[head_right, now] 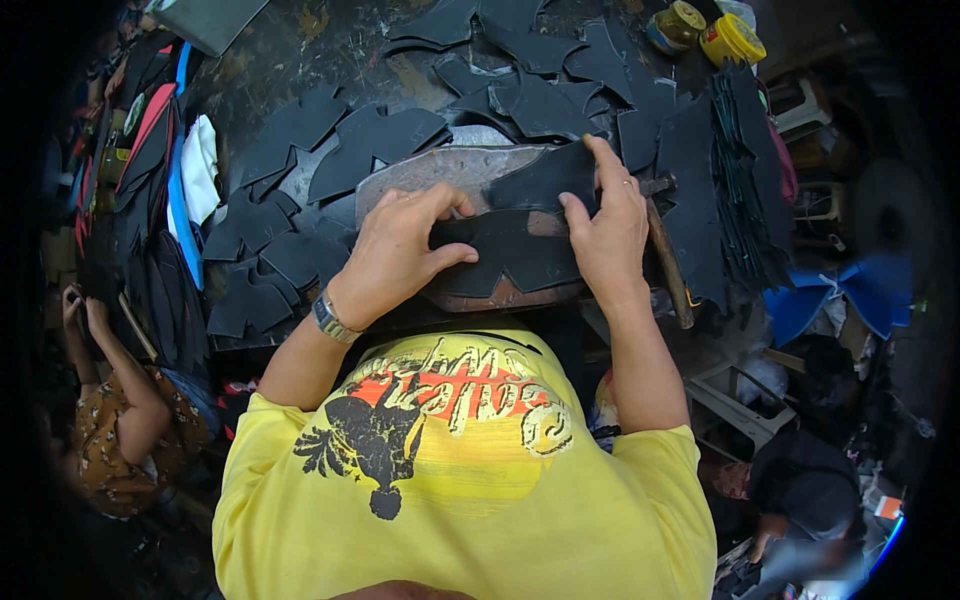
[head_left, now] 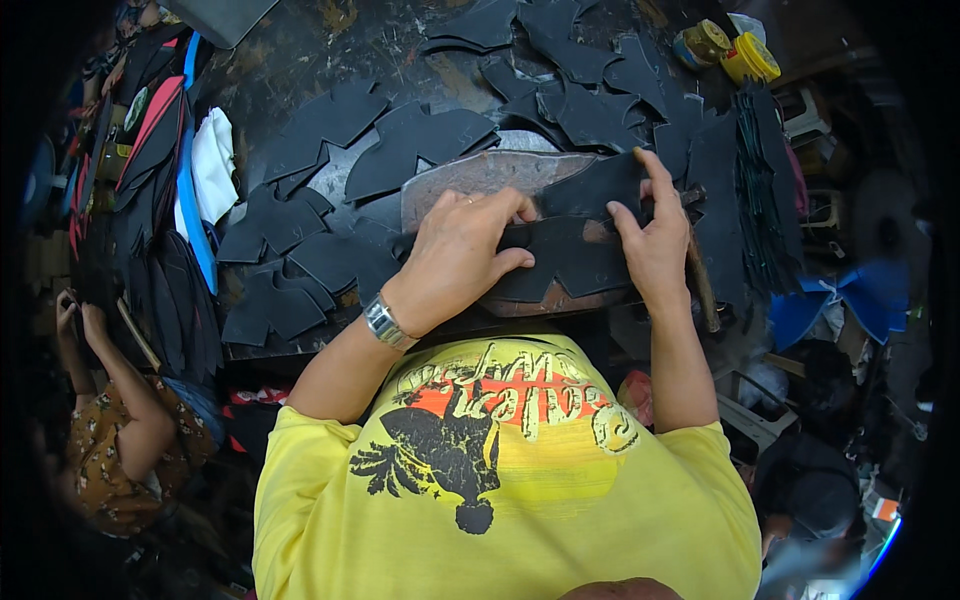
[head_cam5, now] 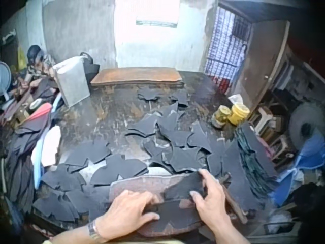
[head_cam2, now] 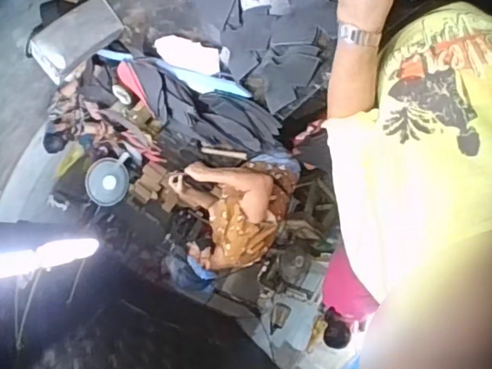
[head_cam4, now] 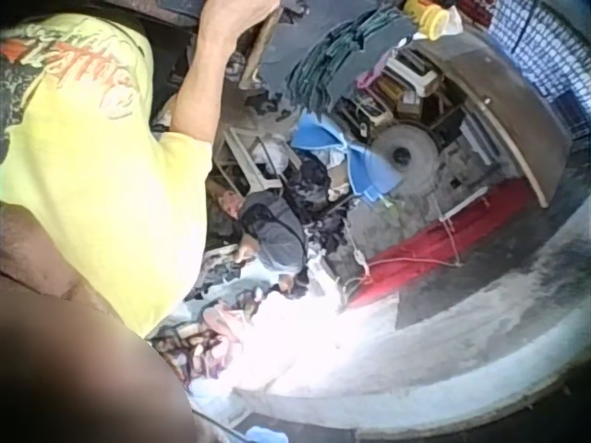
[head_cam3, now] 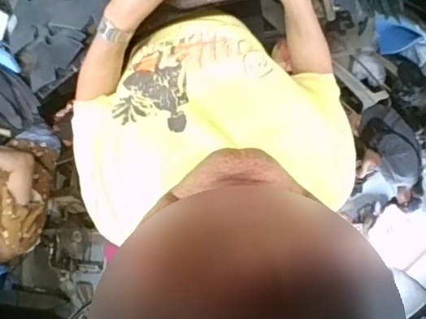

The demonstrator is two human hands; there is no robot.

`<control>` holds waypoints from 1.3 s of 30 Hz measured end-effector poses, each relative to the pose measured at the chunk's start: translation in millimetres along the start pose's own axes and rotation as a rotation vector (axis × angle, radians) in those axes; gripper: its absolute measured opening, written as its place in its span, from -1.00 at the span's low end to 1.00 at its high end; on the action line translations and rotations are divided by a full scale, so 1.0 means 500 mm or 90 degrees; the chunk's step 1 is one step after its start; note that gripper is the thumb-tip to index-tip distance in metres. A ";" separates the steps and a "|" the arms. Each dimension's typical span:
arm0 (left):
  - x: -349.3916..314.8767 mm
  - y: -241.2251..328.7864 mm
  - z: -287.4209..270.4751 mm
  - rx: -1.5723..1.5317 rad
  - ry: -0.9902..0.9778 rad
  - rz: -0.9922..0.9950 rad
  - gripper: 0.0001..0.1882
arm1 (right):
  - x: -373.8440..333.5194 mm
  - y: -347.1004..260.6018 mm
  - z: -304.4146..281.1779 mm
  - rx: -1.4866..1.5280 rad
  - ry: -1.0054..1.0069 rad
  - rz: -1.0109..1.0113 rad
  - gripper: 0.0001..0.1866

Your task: The person repeatedly picks up black rubber pieces from a pile on a workbench, aligns them, and uses a knife to trim or cut them. The person then places the trimmed pieces back onto the pile. This cycle continues throughout the clip.

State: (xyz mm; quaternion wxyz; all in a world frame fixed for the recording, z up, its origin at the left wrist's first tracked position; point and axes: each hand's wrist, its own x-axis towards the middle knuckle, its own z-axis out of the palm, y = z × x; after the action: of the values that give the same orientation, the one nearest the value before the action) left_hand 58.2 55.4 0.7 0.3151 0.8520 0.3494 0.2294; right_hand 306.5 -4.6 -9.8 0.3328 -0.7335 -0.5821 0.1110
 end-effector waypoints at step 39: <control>-0.050 -0.008 -0.027 -0.091 -0.092 -0.090 -0.79 | -0.019 0.002 0.023 0.416 -0.137 0.093 -0.32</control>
State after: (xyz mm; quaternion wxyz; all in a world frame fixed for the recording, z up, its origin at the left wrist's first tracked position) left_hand 32.0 44.3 3.1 0.4145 0.8152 0.3675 0.1688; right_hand 298.0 -9.4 -21.3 0.4780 -0.6121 -0.4935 0.3914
